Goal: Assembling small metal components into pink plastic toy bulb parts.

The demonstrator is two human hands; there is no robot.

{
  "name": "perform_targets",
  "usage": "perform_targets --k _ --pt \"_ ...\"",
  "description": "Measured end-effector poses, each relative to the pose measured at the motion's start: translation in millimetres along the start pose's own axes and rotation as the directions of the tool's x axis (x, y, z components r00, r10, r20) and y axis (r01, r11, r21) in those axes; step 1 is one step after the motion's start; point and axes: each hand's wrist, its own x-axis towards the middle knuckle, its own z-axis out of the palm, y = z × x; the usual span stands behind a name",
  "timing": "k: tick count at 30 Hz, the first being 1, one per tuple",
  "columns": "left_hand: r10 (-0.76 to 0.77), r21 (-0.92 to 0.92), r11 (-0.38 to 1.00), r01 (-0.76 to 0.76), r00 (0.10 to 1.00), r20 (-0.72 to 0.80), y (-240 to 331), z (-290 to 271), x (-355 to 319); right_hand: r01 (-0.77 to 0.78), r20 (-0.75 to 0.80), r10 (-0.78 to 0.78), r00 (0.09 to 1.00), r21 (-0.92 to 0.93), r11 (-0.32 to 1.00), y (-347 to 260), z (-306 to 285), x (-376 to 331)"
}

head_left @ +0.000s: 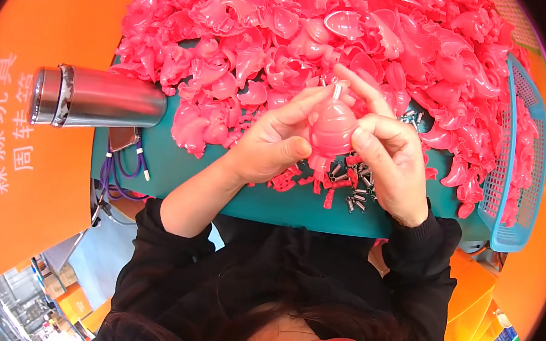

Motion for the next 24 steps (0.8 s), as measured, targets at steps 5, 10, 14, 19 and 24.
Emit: perform_targets --k 5,10,14,19,24 --pt "0.027 -0.011 1.000 -0.027 1.000 0.002 -1.3 0.9 0.4 -0.011 -0.017 0.012 1.000 0.027 1.000 2.9 2.7 -1.2" --pt "0.021 -0.024 0.999 -0.022 1.000 -0.018 -1.0 3.8 -0.2 0.028 -0.056 -0.027 0.998 0.022 0.999 6.5 5.3 -3.0" --pt "0.005 -0.068 0.998 -0.012 0.994 -0.110 0.7 6.1 -0.2 -0.003 -0.050 0.004 0.999 0.021 1.000 3.5 6.9 -1.9" --pt "-0.015 -0.096 0.995 0.010 0.999 -0.049 -1.7 -0.9 -3.3 -0.018 -0.023 0.018 1.000 -0.010 1.000 5.1 3.4 -1.9" --pt "0.001 -0.016 1.000 -0.002 0.997 -0.071 -1.3 -1.8 -2.9 -0.061 -0.033 0.063 0.997 0.053 0.997 6.7 6.7 -2.2"
